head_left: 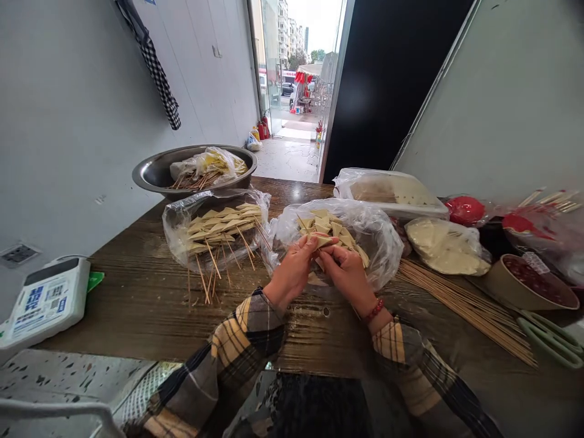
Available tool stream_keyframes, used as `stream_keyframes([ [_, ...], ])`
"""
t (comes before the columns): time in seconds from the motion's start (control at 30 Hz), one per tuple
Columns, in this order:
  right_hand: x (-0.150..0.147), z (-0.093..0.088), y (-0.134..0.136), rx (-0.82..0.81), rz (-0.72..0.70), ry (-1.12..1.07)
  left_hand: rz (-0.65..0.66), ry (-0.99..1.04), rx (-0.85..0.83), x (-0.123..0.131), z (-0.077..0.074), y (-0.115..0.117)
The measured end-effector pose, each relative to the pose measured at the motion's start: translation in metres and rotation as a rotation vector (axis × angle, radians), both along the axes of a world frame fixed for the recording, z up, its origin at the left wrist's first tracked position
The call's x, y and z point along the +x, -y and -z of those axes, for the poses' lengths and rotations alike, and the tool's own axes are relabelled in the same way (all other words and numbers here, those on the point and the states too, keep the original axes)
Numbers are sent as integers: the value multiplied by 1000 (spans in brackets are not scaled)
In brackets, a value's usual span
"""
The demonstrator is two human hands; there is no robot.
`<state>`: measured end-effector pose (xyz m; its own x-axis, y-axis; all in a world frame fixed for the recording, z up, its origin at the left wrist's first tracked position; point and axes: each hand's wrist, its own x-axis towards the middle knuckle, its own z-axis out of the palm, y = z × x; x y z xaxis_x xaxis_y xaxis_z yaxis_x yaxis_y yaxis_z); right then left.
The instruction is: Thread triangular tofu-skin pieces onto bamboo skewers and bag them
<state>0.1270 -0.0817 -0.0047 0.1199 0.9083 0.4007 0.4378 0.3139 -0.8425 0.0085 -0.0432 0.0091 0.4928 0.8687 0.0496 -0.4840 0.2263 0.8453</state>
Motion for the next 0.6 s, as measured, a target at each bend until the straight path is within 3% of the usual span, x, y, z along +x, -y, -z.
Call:
stream_keyframes([
  [0.13, 7, -1, 0, -20, 14, -43, -3, -44, -20, -4, 1, -4],
  [0.37, 30, 2, -6, 30, 240, -297, -316, -284, 191, -16, 9, -28],
  [0.47, 33, -1, -6, 37, 223, -350, -363, -529, 399, -18, 15, -33],
  [0.6, 32, -1, -6, 34, 213, -335, -422, -1100, 806, -19, 18, -32],
])
